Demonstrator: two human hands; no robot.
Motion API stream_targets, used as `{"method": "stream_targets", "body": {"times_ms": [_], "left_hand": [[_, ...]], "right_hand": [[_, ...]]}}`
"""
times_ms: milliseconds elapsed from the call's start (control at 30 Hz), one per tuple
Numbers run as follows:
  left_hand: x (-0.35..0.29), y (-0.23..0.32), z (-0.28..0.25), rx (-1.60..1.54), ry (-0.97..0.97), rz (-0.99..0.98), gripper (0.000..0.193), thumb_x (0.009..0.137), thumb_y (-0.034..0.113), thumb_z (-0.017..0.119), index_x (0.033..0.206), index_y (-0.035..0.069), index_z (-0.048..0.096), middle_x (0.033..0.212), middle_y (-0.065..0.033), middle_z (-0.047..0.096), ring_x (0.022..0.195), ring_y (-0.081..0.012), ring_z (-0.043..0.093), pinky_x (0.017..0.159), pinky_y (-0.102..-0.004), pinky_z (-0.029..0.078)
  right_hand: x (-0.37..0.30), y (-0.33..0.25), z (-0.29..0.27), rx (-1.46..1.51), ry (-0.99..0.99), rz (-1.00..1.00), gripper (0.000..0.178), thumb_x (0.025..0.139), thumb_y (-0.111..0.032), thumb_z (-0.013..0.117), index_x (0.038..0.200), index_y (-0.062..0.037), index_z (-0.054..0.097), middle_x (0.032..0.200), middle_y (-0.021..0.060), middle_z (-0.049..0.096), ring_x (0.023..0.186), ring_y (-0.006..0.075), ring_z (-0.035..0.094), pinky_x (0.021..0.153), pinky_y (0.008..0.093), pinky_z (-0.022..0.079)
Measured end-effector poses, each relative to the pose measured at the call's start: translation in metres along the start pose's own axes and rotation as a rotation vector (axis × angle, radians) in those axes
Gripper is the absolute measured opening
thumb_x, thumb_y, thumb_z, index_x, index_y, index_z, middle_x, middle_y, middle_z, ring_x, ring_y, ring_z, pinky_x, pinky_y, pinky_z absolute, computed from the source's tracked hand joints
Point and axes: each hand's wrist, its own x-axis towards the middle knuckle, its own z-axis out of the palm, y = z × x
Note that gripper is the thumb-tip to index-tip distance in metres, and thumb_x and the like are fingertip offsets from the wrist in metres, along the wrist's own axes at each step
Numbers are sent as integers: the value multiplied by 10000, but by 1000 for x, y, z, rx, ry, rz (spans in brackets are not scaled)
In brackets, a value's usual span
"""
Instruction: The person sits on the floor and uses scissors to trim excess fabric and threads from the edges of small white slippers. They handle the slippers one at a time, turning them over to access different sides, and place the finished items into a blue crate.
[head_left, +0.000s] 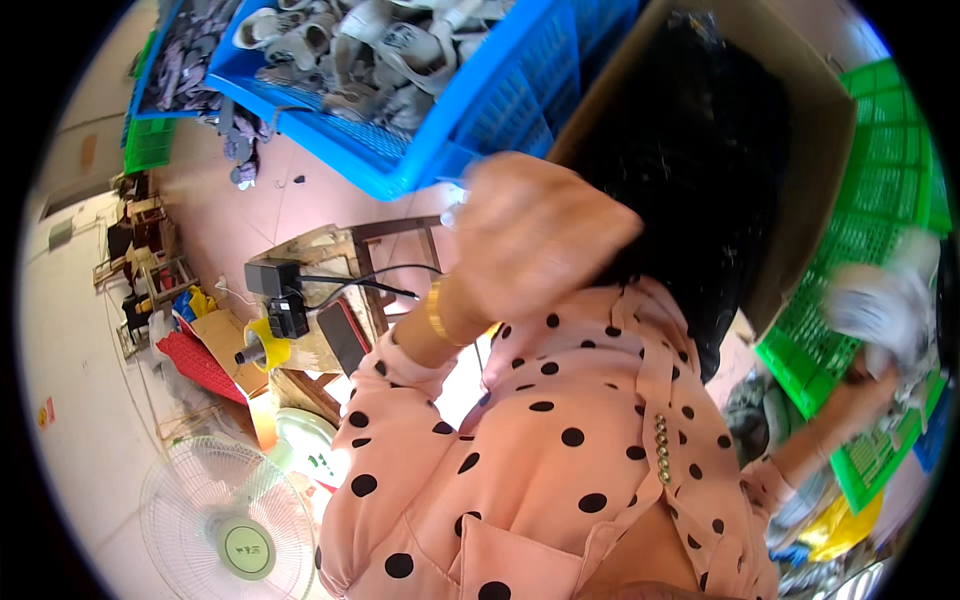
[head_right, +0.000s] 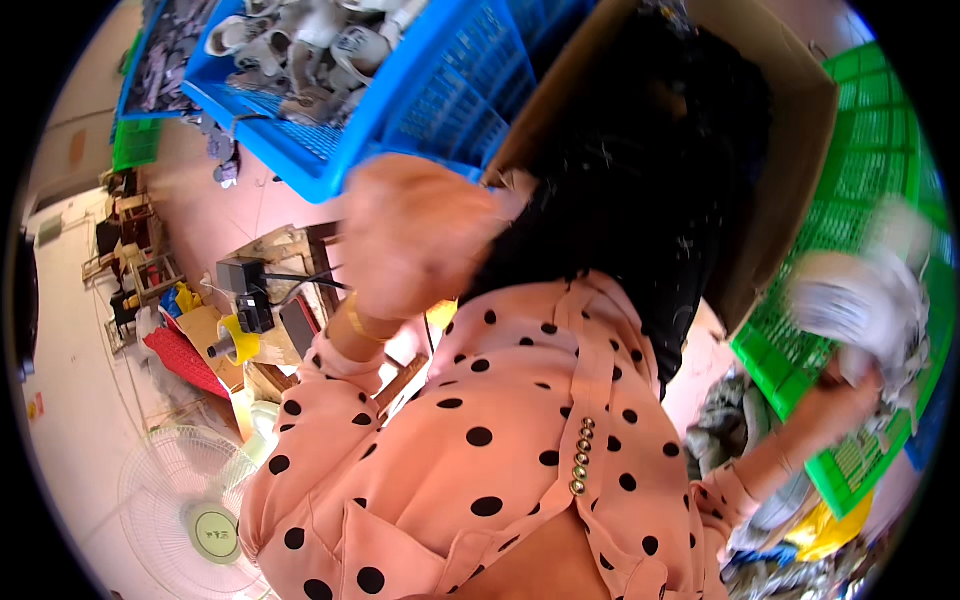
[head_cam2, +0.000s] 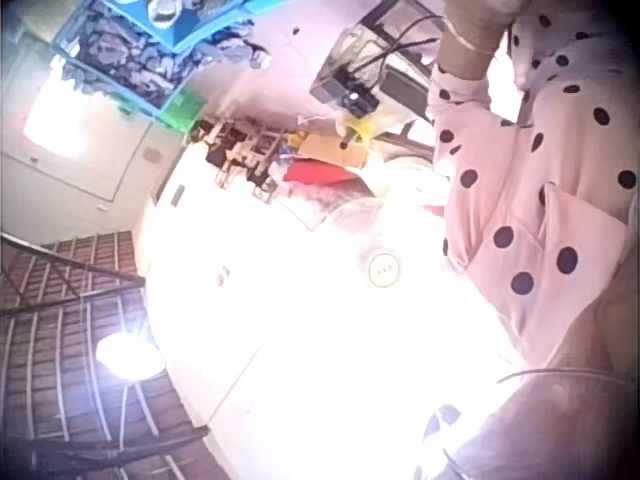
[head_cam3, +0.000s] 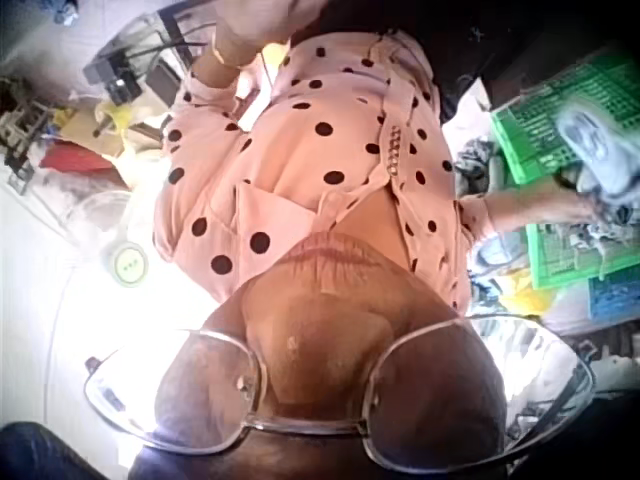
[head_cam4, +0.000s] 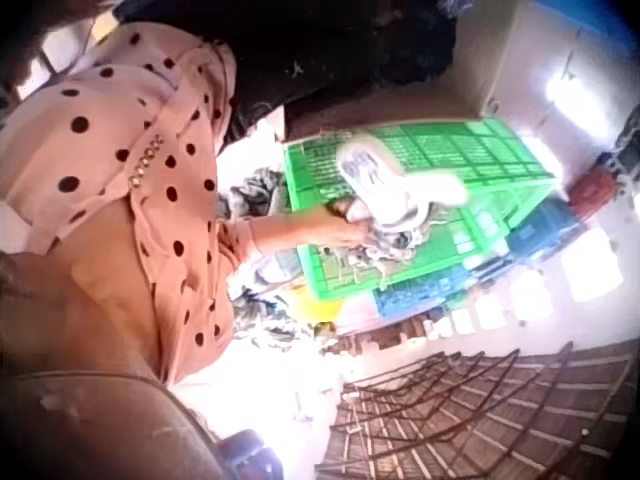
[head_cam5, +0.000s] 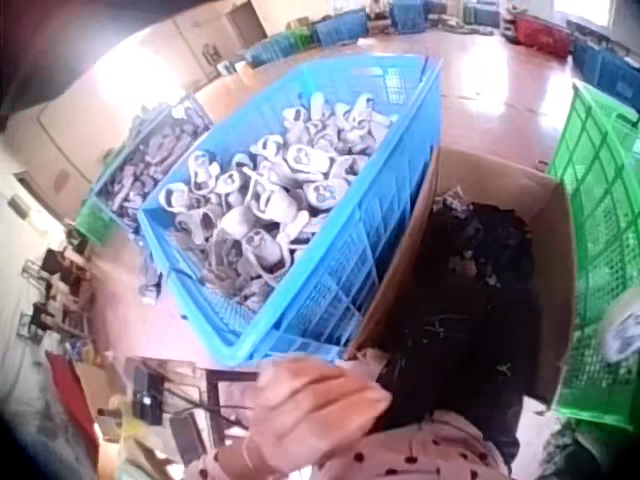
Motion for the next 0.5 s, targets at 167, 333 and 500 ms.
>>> {"method": "stream_targets", "body": {"times_ms": [167, 333, 500], "left_hand": [[44, -86, -62, 182, 177, -457, 141, 805, 24, 665, 944, 29, 687, 799, -106, 689, 696, -218, 652, 644, -332, 509], [23, -201, -58, 321, -744, -544, 242, 833, 207, 659, 1041, 83, 681, 884, -148, 695, 806, -297, 677, 710, -401, 531], [-60, -279, 5, 671, -1321, -301, 258, 815, 235, 631, 1041, 123, 685, 950, -128, 693, 947, -330, 652, 806, -432, 522]], "right_hand": [[90, -136, -31, 1140, 701, 897, 282, 979, -230, 367, 900, -35, 554, 668, 13, 440, 540, 92, 318, 465, 236, 235], [44, -173, 62, 1447, -179, 1144, 438, 1018, -456, 391, 1032, -77, 610, 614, 1, 471, 428, 70, 318, 376, 224, 241], [32, -246, 78, 1520, -506, 1167, 462, 1038, -453, 344, 1012, -58, 581, 607, -1, 455, 461, 61, 340, 416, 213, 244]]}}
